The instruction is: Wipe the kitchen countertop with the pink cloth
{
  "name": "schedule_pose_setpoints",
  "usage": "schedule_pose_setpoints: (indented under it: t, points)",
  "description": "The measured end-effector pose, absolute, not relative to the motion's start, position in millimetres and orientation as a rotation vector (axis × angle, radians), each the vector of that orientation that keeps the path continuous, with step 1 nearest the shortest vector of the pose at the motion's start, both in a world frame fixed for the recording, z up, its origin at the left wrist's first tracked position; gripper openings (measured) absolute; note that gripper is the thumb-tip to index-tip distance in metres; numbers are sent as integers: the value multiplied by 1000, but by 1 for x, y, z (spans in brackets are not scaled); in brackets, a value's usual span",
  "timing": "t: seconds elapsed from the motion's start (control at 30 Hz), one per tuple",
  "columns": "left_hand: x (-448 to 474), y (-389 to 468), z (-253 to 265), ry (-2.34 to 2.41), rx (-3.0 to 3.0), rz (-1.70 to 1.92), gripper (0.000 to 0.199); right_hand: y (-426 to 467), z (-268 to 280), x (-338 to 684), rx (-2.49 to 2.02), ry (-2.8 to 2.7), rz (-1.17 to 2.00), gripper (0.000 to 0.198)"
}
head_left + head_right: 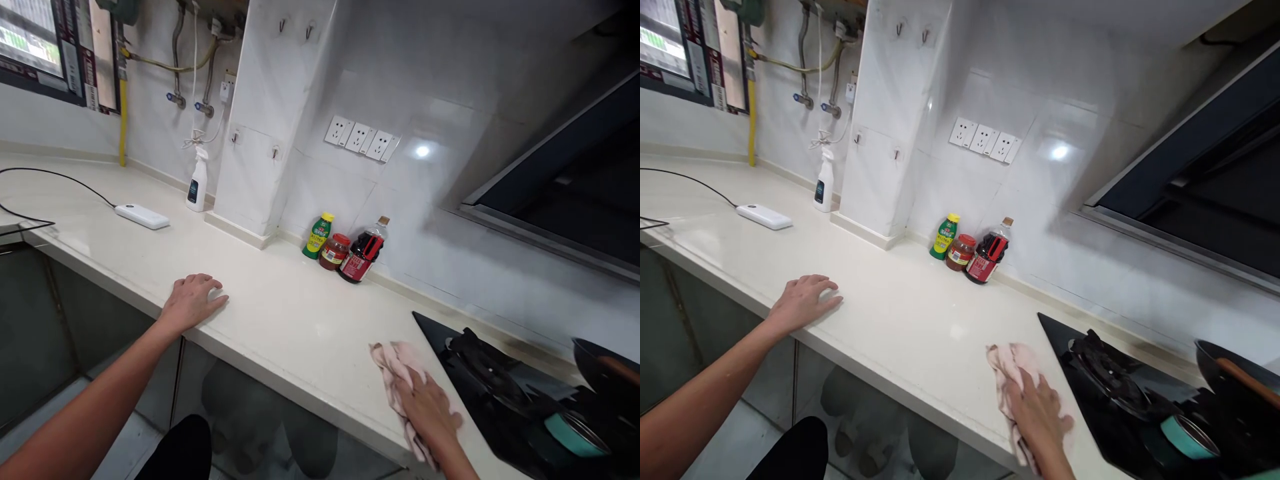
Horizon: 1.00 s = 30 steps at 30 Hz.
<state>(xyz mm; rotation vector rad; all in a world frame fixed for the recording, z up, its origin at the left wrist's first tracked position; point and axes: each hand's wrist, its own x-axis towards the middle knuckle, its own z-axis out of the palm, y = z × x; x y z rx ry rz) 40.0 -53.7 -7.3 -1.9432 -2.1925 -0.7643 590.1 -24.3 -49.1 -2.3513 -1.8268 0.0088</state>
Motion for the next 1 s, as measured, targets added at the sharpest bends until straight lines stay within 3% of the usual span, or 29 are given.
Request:
schedule_pose_setpoints:
  t: [0.3, 0.47, 0.63, 0.87, 1.0]
  points:
    - [39, -54, -5, -2196, -1987, -664, 53, -76, -9, 361, -1615, -2417, 246, 49]
    - [35, -52, -9, -2164, -1936, -668, 48, -96, -9, 322, -1206, -2556, 209, 44]
    - [33, -51, -9, -2174, -1963, -658, 52, -101, -22, 391, -1232, -2516, 166, 46]
    - [32, -50, -10, -2149, -1972, -728, 56, -101, -61, 585, -1774, -2149, 5, 59]
    - [31, -50, -13, -2118, -1972, -754, 54, -94, -65, 673, -2153, -2157, -152, 54]
